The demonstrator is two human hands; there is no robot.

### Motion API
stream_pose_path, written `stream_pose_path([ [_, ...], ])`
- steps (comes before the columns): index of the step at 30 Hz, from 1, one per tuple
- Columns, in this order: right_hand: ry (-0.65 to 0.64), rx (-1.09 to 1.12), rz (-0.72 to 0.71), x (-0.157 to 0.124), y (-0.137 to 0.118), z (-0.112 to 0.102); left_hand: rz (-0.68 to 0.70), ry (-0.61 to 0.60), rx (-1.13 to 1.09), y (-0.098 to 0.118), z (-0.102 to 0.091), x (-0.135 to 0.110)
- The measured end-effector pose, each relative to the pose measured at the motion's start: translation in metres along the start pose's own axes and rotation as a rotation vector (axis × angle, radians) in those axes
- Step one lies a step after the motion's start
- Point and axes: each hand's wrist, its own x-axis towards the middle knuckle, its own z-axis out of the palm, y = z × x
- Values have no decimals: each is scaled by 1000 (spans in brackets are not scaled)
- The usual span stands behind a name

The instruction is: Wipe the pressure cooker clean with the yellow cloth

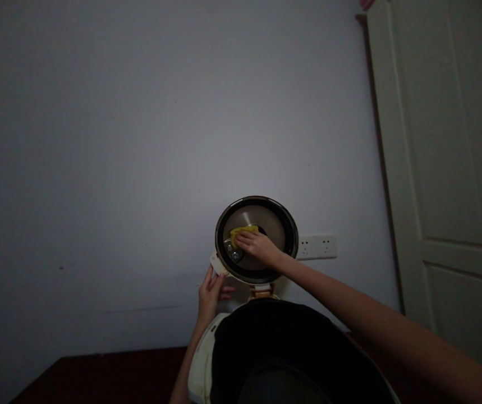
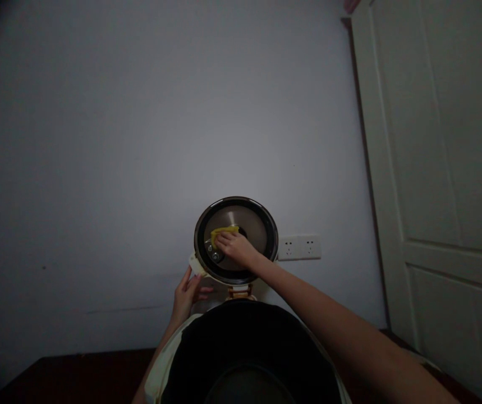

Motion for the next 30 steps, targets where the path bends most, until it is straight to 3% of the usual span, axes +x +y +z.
stream_pose_path([
  [4,-8,18,-58,-4,-18,4,1,-4,11,-1,0,1],
  [10,-58,95,-103,-20,-6,-4,10,-4,-4,-4,-1,4],
  [19,-40,233,116,-8,-1,-15,7,-10,21,-2,0,2],
  [25,-91,189,-8,-12,12,-25,-3,12,18,4,3,-3],
  [30,-102,172,-128,-1,-10,-25,-8,14,24,3,2,-2],
])
